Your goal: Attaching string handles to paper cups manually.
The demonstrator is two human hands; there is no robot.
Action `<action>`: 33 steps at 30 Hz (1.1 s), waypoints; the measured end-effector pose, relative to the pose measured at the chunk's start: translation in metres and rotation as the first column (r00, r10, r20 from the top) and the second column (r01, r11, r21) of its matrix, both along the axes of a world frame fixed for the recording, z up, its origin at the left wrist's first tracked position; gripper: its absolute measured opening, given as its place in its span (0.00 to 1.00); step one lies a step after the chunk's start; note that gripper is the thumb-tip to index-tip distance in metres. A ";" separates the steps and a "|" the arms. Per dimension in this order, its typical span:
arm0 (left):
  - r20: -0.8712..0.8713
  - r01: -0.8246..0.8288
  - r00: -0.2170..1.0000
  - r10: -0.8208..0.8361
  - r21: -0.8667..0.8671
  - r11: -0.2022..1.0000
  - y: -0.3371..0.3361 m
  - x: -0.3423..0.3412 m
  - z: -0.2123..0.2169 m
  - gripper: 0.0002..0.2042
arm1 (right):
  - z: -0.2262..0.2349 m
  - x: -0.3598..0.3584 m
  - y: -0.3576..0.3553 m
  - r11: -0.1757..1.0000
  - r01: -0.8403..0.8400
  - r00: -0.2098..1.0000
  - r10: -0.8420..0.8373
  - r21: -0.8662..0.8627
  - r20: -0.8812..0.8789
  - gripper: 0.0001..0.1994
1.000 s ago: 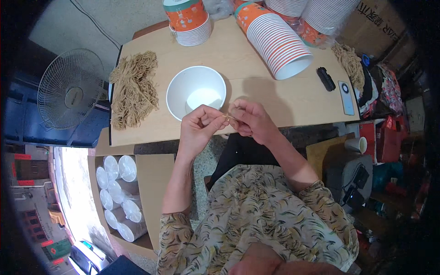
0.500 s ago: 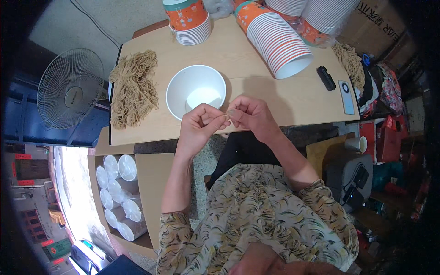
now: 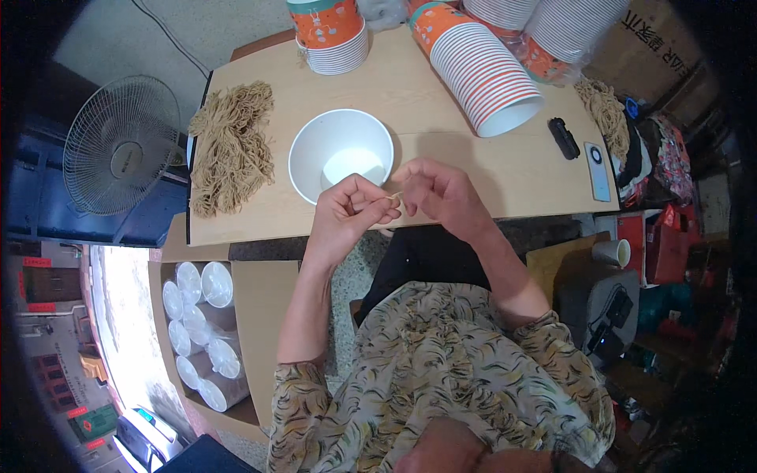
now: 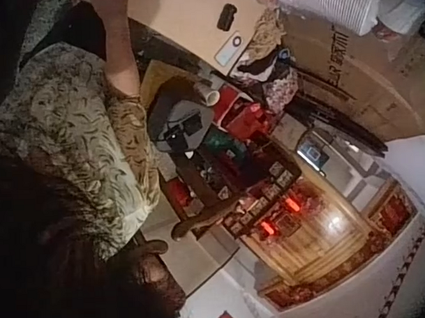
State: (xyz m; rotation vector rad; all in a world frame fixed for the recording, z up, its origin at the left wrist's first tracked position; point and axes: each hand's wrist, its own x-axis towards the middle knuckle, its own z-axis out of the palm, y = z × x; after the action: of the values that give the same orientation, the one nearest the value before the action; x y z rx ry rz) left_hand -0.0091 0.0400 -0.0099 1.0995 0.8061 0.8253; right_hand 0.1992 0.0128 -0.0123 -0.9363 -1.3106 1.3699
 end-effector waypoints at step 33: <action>-0.055 -0.062 0.995 0.088 0.366 0.929 -0.014 0.007 0.005 0.10 | 0.006 -0.009 -0.017 0.982 0.178 0.984 -0.179 0.069 -0.003 0.06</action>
State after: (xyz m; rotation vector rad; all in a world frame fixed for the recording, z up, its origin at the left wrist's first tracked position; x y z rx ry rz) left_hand -0.0025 0.0258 -0.0048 1.4395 0.7747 1.0327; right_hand 0.1907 -0.0042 -0.0063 -0.9841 -1.2371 1.1784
